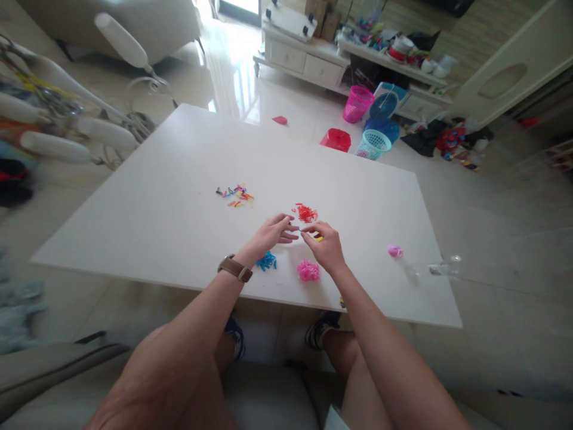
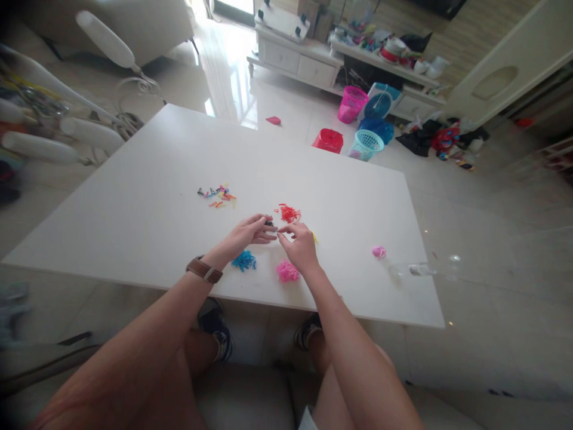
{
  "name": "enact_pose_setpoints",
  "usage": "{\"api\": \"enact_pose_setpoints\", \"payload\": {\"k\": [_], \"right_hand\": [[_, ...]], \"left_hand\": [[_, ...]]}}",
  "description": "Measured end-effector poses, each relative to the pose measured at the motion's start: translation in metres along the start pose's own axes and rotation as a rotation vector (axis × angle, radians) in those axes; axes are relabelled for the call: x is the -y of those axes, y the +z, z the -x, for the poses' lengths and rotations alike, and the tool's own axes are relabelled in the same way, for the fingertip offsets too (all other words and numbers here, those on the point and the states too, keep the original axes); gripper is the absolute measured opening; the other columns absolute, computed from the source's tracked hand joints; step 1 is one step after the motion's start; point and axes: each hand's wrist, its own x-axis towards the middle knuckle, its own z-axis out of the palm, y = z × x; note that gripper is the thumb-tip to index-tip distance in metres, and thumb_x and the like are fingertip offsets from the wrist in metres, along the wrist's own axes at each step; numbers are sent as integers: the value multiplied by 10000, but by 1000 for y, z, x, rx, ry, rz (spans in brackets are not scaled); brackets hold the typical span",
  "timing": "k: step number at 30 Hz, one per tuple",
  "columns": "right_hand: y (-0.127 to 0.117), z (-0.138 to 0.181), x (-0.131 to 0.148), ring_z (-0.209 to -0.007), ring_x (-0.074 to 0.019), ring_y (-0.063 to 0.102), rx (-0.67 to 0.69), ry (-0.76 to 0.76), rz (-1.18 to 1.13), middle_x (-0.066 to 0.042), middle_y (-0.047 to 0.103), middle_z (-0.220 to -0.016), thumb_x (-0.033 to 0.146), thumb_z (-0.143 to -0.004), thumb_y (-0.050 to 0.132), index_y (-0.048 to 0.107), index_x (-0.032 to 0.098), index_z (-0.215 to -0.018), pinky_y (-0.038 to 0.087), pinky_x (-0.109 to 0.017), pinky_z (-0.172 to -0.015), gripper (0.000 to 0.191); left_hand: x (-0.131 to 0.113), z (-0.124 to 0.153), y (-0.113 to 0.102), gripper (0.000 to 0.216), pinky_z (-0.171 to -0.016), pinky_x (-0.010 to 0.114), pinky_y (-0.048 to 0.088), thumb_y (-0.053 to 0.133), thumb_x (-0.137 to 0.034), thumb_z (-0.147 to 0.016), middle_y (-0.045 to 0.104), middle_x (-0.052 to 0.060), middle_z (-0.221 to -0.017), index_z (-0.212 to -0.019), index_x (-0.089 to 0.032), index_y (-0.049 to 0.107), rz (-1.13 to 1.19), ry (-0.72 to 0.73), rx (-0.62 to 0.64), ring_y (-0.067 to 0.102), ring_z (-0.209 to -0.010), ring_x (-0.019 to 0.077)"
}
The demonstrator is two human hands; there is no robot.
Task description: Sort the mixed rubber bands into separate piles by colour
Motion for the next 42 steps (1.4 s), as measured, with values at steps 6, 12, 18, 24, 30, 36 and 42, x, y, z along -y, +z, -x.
{"api": "enact_pose_setpoints", "payload": {"k": [6,12,18,24,30,36,42], "right_hand": [[24,14,-4,-908,-190,605,341,-125,163,-36,661,-890,88,-826,687,731,206,-831,487,-332,-849,126],[53,20,5,-988,-215,571,531,-276,262,-53,644,-928,48,-819,694,727,217,-831,494,-333,-863,172],[66,23,16,-1030,-229,549,495,-309,279,-68,634,-988,77,-855,654,703,224,-983,502,-347,-903,201],[59,21,22,-1052,-230,545,472,-291,218,-65,612,-1010,31,-820,611,657,223,-1023,495,-356,-928,283],[47,19,19,-1056,-241,561,427,-258,166,-68,619,-1036,93,-850,635,658,231,-1050,496,-392,-945,244],[33,21,15,-1073,-245,572,396,-212,104,-69,623,-1049,77,-837,634,662,227,-1046,501,-411,-965,259],[23,21,11,-1069,-243,572,362,-193,93,-71,620,-1043,82,-843,615,660,224,-1040,497,-415,-975,247]], "left_hand": [[-17,1,-20,198,-785,357,564,539,-186,-812,759,138,-1010,-995,-151,608,5,56,-288,747,-795,217],[-15,-8,-30,196,-770,350,541,553,-228,-753,743,123,-1007,-926,-163,616,-5,78,-403,728,-797,212],[-6,-24,-60,191,-842,340,512,505,-232,-771,733,111,-1015,-851,-159,663,-321,151,-632,695,-949,240],[-4,-21,-93,266,-1113,457,358,521,-239,-846,628,150,-1376,-1011,-179,721,-864,129,-785,514,-1331,332],[4,-25,-98,363,-1229,558,111,555,-174,-822,419,102,-1602,-1156,-238,682,-1011,44,-734,276,-1522,319],[5,-27,-97,388,-1237,542,101,508,-183,-856,561,82,-1484,-1182,-259,704,-990,65,-744,429,-1433,305],[6,-31,-105,361,-1106,360,414,572,-180,-808,679,151,-1309,-1114,-142,760,-815,199,-802,626,-1228,263]]}}
